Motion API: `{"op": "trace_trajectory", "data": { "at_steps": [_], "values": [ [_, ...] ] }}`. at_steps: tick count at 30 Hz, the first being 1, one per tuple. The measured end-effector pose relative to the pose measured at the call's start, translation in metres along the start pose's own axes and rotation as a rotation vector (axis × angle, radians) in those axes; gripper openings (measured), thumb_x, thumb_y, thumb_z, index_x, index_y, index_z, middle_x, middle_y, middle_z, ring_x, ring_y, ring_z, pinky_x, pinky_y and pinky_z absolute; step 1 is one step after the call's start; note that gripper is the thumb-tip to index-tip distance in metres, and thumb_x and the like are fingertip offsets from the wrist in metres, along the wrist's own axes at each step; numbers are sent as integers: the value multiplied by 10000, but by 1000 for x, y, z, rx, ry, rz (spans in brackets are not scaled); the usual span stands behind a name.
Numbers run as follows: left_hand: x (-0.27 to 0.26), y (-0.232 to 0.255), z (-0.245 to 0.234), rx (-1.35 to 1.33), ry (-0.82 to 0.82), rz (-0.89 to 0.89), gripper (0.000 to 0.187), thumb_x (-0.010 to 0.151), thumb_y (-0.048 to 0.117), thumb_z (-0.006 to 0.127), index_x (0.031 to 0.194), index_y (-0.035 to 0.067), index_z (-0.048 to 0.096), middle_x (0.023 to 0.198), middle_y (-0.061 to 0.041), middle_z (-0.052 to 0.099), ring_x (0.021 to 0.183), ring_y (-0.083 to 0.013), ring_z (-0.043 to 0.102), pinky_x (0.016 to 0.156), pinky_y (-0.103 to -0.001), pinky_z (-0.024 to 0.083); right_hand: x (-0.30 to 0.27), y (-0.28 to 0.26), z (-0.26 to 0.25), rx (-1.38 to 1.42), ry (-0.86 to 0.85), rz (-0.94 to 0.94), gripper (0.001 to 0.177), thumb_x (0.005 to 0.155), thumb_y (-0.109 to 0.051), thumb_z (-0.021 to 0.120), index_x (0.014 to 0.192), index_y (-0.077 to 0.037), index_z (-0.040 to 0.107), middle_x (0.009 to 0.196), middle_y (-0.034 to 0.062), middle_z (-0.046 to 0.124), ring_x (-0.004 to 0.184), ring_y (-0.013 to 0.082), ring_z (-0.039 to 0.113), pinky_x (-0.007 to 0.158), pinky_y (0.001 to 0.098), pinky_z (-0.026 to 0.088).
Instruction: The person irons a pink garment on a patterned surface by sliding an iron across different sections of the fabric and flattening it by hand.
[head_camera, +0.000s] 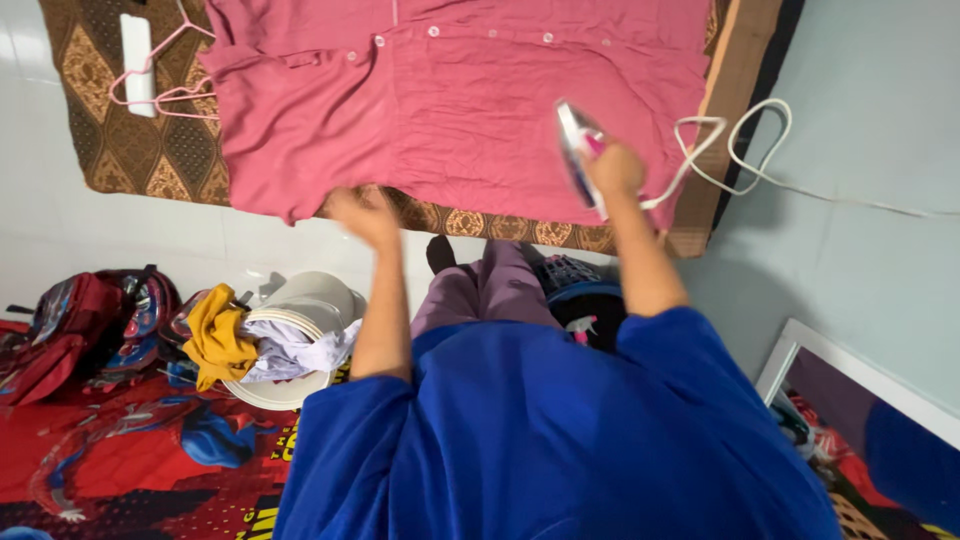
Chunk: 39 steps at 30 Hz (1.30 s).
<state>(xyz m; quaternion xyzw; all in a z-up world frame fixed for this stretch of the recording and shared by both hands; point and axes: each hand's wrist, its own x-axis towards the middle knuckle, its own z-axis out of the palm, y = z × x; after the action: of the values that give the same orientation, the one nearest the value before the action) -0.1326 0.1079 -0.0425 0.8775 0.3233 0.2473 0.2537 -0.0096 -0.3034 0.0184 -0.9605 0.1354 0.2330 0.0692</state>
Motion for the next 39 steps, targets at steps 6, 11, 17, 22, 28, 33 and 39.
{"op": "trace_trajectory", "data": {
  "at_steps": [6,11,17,22,28,33,39],
  "values": [
    [-93,114,18,-50,-846,454,345,923,261,672,1257,174,680,1322,-115,563,1297,-353,492,1126,-535,354,-80,-9,31,-104,201,-442,492,873,-548,699,930,-64,758,792,117,726,643,261,679,637,422,577],
    [-103,112,28,207,-1049,566,350,987,266,645,1334,225,632,1469,-140,466,1402,-384,380,1166,-590,284,-56,20,18,-16,-58,-181,518,1054,-485,603,987,18,708,784,148,718,585,244,690,519,421,588],
    [-100,116,26,294,-1114,637,517,883,238,667,1394,228,585,1500,-153,425,1404,-406,348,1156,-610,298,25,70,-16,-117,200,-45,610,903,-565,706,1111,9,696,821,174,743,678,312,724,588,447,584],
    [-100,119,27,274,-1103,638,500,893,230,677,1386,223,591,1486,-155,431,1408,-416,352,1150,-628,308,97,101,-36,-46,252,70,617,864,-596,763,1026,-1,729,899,232,740,807,405,731,680,504,580],
    [-102,116,23,216,-1055,638,492,876,221,707,1361,213,626,1476,-150,443,1398,-416,363,1131,-630,324,113,90,-26,76,358,171,564,790,-581,816,889,-28,762,861,247,731,810,441,721,686,513,569],
    [-100,99,16,-138,-923,460,289,828,198,766,1115,179,734,1267,-129,631,1223,-386,562,1045,-485,459,38,29,-7,97,201,171,572,829,-577,791,922,-14,749,824,208,733,773,395,729,673,497,572],
    [-86,27,41,-491,-277,-646,328,876,222,833,957,59,561,768,-9,560,706,-160,533,643,-290,479,-73,-14,30,-40,174,-298,503,879,-499,752,965,-3,745,811,182,738,699,349,717,665,470,568]
  ]
}}
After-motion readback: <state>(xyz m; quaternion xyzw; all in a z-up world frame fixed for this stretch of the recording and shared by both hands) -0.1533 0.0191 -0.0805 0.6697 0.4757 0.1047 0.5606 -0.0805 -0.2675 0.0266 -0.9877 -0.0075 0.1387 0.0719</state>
